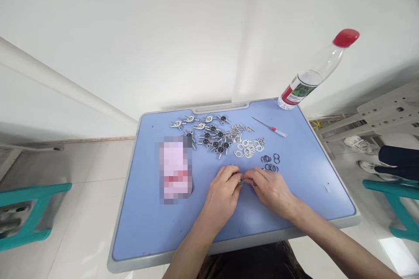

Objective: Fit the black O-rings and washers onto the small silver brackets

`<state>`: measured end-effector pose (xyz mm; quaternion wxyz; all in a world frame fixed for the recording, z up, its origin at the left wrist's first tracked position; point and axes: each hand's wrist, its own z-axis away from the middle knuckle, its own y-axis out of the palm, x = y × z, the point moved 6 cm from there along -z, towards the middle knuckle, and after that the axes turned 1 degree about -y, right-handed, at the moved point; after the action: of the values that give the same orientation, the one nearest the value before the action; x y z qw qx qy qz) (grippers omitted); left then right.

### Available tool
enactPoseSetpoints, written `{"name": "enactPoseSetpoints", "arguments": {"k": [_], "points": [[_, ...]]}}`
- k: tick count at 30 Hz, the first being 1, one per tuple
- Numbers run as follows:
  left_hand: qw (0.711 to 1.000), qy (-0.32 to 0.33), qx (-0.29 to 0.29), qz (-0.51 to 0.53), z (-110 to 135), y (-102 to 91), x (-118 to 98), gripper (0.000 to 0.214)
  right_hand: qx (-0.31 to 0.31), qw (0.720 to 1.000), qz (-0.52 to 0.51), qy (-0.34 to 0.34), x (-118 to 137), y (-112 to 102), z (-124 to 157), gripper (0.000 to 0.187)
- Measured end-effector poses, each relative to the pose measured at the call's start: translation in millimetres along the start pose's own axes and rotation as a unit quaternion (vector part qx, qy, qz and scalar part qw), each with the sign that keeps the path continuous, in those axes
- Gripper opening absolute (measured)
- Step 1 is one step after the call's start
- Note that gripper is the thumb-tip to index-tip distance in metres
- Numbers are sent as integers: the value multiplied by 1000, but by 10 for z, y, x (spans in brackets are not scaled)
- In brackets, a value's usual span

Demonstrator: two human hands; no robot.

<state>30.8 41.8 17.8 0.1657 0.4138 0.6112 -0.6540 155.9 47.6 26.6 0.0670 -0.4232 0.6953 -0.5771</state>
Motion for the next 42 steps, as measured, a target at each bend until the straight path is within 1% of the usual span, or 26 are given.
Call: {"name": "enactPoseSetpoints", "arguments": {"k": [7, 10, 13, 15, 17, 20, 24, 26, 27, 29, 33, 37, 38, 40, 41, 42], "points": [[1000, 10, -9, 7, -2, -11, -27, 22, 6, 999, 26, -23, -10, 27, 29, 22], [1000, 13, -18, 13, 1, -15, -22, 22, 13, 992, 101, -80, 75, -11, 15, 28], [999, 14, -23, 18, 9, -8, -7, 21, 30, 971, 181, -153, 189, -63, -19, 33], [999, 15, -26, 20, 13, -6, 0, 21, 39, 963, 196, -182, 230, -92, -34, 34], [999, 18, -31, 22, 15, -11, 1, 22, 47, 963, 182, -192, 232, -101, -28, 34], [999, 22, -33, 20, 14, -17, -2, 23, 42, 976, 132, -167, 166, -110, 15, 32], [999, 17, -28, 12, 12, -11, 9, 22, 5, 995, 44, -90, 37, -197, 71, 30], [1000, 13, -26, 10, 12, -5, 19, 21, -6, 997, 30, -65, 6, -245, 83, 29], [1000, 13, -27, 10, 11, -6, 22, 21, -8, 997, 36, -64, 7, -260, 85, 28], [999, 15, -31, 10, 9, -10, 22, 22, -4, 995, 63, -83, 33, -257, 92, 31], [999, 16, -35, 11, -1, -14, 17, 23, 7, 985, 120, -126, 73, -150, 131, 35], [999, 19, -42, 7, -4, -15, 14, 23, 22, 982, 128, -134, 68, -65, 172, 33], [999, 20, -43, 6, -3, -15, 15, 23, 22, 985, 109, -129, 68, -84, 169, 32], [999, 21, -42, 7, 0, -13, 17, 22, 12, 995, 24, -94, 50, -195, 128, 30], [999, 20, -39, 9, 2, -11, 18, 21, 4, 997, -38, -63, 29, -276, 93, 28], [999, 19, -37, 11, 2, -9, 20, 20, 3, 994, -112, -9, -18, -351, 50, 26]]}}
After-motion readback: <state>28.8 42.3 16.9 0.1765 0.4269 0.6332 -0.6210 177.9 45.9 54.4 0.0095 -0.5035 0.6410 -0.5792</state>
